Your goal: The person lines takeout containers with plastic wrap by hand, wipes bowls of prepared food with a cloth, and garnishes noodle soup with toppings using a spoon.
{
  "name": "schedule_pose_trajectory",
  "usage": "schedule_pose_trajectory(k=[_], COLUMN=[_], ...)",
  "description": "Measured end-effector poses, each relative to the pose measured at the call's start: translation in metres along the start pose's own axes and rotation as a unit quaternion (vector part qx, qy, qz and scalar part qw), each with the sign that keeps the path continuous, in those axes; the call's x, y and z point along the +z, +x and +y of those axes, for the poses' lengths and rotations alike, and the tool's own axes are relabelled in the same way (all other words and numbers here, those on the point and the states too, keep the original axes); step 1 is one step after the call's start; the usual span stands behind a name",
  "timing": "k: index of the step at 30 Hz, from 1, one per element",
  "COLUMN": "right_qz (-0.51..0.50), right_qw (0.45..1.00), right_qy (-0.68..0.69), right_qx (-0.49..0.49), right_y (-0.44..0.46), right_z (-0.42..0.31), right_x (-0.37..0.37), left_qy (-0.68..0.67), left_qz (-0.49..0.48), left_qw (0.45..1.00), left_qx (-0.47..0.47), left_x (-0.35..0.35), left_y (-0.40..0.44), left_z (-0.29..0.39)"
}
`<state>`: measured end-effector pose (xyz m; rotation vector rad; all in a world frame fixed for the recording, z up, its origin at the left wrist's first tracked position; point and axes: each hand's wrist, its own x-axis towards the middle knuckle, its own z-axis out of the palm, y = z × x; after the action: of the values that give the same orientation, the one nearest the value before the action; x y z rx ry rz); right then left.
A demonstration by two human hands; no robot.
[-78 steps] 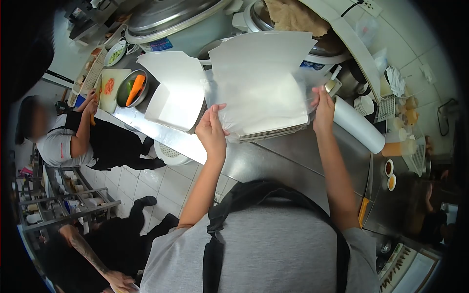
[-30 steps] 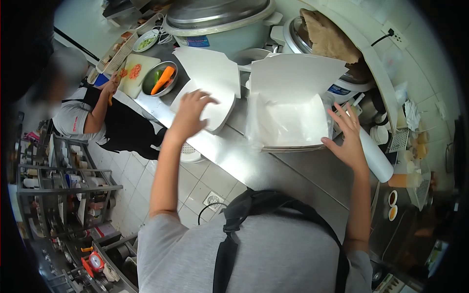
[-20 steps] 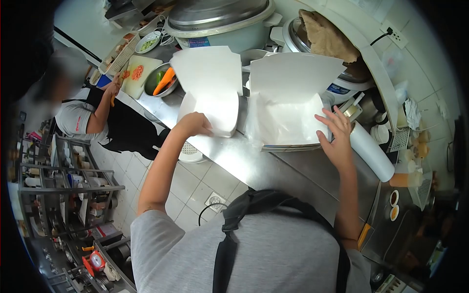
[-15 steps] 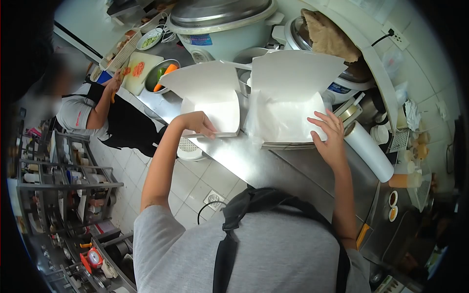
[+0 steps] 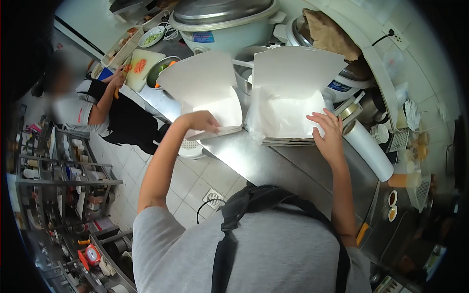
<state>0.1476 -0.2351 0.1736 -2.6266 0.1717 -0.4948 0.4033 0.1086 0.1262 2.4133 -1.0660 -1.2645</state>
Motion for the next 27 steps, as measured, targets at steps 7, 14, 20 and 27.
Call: schedule_pose_trajectory(k=[7,14,20,27], right_qz=[-0.031,-0.004,0.032,0.039], right_qw=[0.999,0.999,0.998,0.997], right_qy=[-0.040,-0.035,-0.045,-0.043], right_qx=[0.018,0.018,0.031,0.052], right_y=[0.001,-0.003,-0.003,0.001], right_z=[0.005,0.010,0.010,0.019], right_x=[0.003,0.007,0.009,0.009], left_qy=[0.225,0.203,0.019,0.190], left_qz=[0.227,0.507,0.747,0.607], left_qw=[0.945,0.836,0.661,0.656], left_qx=[-0.072,-0.044,0.073,0.407], left_x=[0.054,0.088,0.093,0.050], left_y=[-0.016,-0.040,-0.047,-0.072], left_z=[0.027,0.057,0.075,0.216])
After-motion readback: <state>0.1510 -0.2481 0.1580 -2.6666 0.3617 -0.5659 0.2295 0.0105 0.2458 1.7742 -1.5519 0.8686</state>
